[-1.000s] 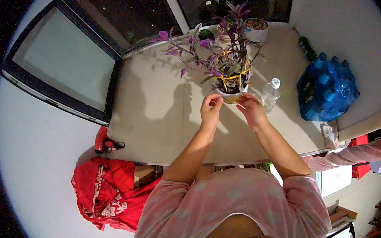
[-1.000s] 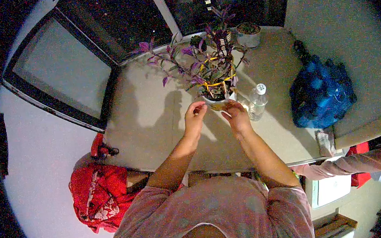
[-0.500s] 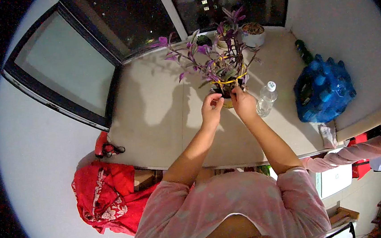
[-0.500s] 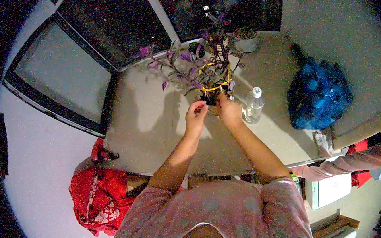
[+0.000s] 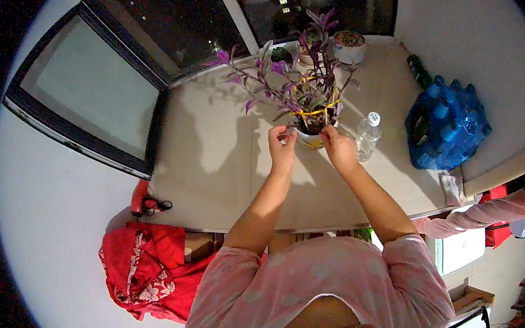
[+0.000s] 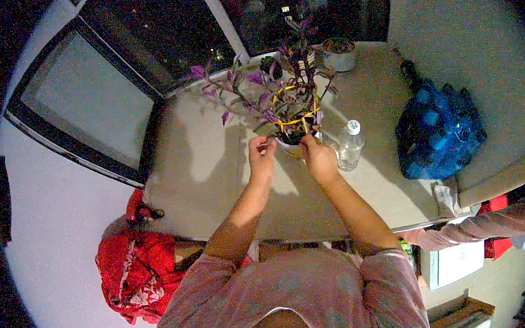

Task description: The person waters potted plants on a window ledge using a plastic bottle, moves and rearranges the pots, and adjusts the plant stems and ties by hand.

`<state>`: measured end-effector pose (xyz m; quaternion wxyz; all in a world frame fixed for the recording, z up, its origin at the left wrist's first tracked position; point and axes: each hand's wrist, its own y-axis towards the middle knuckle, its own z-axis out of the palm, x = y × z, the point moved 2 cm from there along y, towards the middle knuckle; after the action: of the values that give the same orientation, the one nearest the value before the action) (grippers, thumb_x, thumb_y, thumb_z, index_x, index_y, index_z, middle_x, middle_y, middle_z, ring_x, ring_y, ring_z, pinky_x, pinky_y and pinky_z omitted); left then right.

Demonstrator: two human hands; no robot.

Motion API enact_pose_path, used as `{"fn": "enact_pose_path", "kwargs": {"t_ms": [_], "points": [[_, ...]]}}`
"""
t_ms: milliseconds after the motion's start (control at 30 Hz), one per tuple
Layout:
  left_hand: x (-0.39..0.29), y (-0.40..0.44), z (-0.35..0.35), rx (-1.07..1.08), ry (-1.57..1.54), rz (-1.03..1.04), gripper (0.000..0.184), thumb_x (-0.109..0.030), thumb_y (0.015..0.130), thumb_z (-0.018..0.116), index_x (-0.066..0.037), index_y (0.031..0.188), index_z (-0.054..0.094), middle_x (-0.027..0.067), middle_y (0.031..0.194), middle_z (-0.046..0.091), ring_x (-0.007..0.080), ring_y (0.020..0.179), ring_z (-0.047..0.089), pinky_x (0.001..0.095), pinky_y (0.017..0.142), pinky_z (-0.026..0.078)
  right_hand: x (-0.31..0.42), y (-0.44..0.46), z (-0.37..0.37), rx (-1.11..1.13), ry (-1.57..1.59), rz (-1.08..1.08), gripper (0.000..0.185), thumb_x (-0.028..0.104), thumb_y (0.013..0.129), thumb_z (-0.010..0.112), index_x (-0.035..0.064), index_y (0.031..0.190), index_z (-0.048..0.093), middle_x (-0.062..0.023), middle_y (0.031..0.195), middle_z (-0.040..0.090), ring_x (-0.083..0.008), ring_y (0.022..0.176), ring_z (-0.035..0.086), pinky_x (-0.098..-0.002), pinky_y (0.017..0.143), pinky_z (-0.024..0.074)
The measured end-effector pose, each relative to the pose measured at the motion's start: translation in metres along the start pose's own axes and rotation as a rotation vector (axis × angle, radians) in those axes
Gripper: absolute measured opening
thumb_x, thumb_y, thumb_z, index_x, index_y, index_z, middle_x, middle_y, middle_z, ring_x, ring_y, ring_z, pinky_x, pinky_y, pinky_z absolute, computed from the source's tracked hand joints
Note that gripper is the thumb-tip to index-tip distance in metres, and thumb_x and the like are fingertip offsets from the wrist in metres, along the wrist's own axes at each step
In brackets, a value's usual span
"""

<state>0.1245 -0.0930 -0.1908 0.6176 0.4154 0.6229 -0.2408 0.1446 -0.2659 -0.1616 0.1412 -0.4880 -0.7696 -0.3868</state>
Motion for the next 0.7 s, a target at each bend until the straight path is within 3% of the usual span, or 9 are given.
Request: {"fn": "enact_pose_path", "kwargs": {"t_ms": [133, 233, 500, 567, 600, 700], "points": [[0.006, 0.001, 0.001, 0.014, -0.037, 0.007, 0.033, -0.012, 0.078, 0.068, -0.004, 0.105, 0.05, 0.006, 0.099, 0.052, 0.0153, 0.085, 0.049, 0.029, 0.076, 0.042, -0.012, 0.0, 0.019, 0.093, -0.091, -0.158, 0.019, 0.018, 0.084, 0.055, 0.014, 0.102, 0.058, -0.0138, 0.087, 0.064, -0.0348, 0.067, 0.062, -0.0437, 0.057, 0.0498], [0.013, -0.001, 0.0, 0.018, -0.047, -0.024, 0.034, -0.011, 0.078, 0.068, -0.004, 0.105, 0.05, 0.0059, 0.1, 0.052, 0.0147, 0.084, 0.049, 0.0286, 0.074, 0.042, -0.012, -0.004, 0.021, 0.171, -0.092, -0.062, 0.022, 0.016, 0.082, 0.055, 0.0156, 0.105, 0.058, -0.0144, 0.092, 0.064, -0.0344, 0.072, 0.063, -0.0425, 0.06, 0.0508], [0.012, -0.004, -0.017, -0.016, -0.061, -0.032, 0.037, -0.008, 0.076, 0.068, -0.009, 0.11, 0.051, 0.0046, 0.106, 0.049, 0.0136, 0.085, 0.049, 0.026, 0.07, 0.042, -0.016, -0.053, -0.054, -0.152, 0.211, -0.068, 0.021, -0.001, 0.081, 0.059, 0.0066, 0.101, 0.059, -0.0132, 0.079, 0.062, -0.0235, 0.063, 0.058, -0.0305, 0.057, 0.046], [0.005, -0.005, -0.016, -0.004, -0.047, -0.016, 0.036, -0.009, 0.077, 0.067, -0.012, 0.11, 0.053, 0.0044, 0.107, 0.048, 0.0137, 0.086, 0.049, 0.0259, 0.069, 0.041, -0.042, -0.066, -0.066, -0.286, 0.151, -0.096, 0.019, -0.001, 0.081, 0.06, 0.006, 0.099, 0.057, -0.0122, 0.085, 0.059, -0.0226, 0.069, 0.057, -0.0288, 0.058, 0.0452], [0.003, -0.005, -0.015, 0.003, -0.04, -0.008, 0.035, -0.009, 0.077, 0.067, -0.013, 0.109, 0.055, 0.0042, 0.108, 0.048, 0.0137, 0.087, 0.048, 0.0259, 0.069, 0.041, -0.051, -0.074, -0.072, -0.282, 0.22, 0.046, 0.02, 0.0, 0.081, 0.061, 0.0039, 0.1, 0.055, -0.0103, 0.092, 0.055, -0.021, 0.076, 0.055, -0.0273, 0.063, 0.0444], [0.011, -0.005, -0.007, 0.039, 0.09, 0.042, 0.031, -0.01, 0.078, 0.066, -0.014, 0.108, 0.058, 0.0037, 0.108, 0.047, 0.0141, 0.089, 0.048, 0.0265, 0.069, 0.041, -0.071, -0.078, -0.085, -0.382, 0.184, 0.179, 0.04, 0.007, 0.077, 0.068, 0.0027, 0.113, 0.049, -0.0114, 0.103, 0.051, -0.0226, 0.088, 0.051, -0.0321, 0.074, 0.0433]]}}
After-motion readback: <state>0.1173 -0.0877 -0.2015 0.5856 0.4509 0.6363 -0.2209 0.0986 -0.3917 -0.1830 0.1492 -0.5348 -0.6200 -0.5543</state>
